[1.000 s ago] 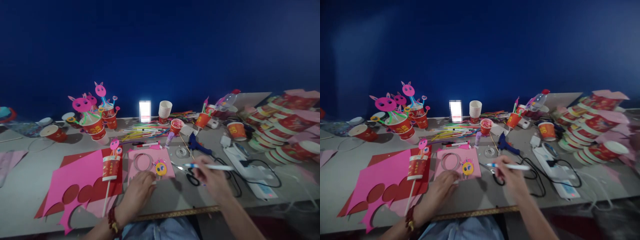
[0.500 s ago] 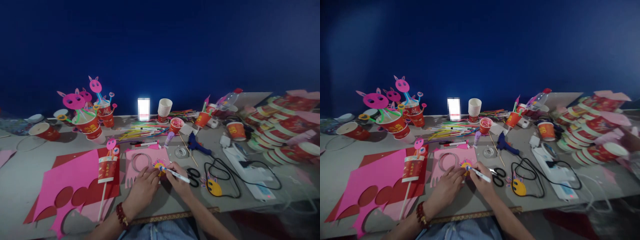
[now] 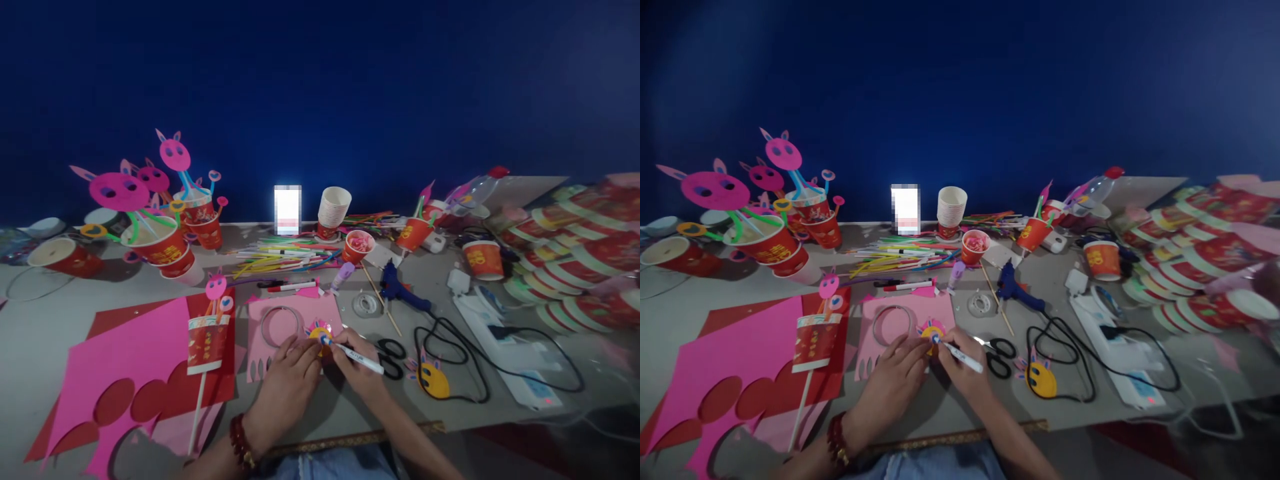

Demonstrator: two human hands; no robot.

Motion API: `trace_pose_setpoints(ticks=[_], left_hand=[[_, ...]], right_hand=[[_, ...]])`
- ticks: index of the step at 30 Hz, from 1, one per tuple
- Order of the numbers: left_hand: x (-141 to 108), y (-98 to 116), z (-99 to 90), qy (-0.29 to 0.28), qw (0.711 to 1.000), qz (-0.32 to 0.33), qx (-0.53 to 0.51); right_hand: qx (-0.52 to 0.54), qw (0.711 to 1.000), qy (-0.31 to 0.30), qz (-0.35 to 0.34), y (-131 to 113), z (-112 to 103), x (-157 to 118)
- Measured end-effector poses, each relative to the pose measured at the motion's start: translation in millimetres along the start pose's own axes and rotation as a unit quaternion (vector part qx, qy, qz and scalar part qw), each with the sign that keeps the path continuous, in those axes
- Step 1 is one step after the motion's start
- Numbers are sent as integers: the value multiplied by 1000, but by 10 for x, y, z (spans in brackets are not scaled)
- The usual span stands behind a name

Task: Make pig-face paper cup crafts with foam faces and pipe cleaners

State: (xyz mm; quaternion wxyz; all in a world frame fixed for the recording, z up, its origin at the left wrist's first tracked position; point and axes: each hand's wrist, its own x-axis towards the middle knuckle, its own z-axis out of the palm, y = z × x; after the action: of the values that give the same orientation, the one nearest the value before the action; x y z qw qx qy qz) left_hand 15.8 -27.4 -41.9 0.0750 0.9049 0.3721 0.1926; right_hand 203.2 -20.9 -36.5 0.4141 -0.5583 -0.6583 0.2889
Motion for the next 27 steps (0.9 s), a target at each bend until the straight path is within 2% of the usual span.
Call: trace_pose_setpoints(ticks=[14, 27], left_hand=[[-8, -3, 22, -23, 999, -18, -24], [-3, 2, 7, -15, 999, -17, -27]], right_hand=[[-7, 1000, -24, 11, 44, -2, 8], [-18, 1000, -10, 8, 39, 6, 2]])
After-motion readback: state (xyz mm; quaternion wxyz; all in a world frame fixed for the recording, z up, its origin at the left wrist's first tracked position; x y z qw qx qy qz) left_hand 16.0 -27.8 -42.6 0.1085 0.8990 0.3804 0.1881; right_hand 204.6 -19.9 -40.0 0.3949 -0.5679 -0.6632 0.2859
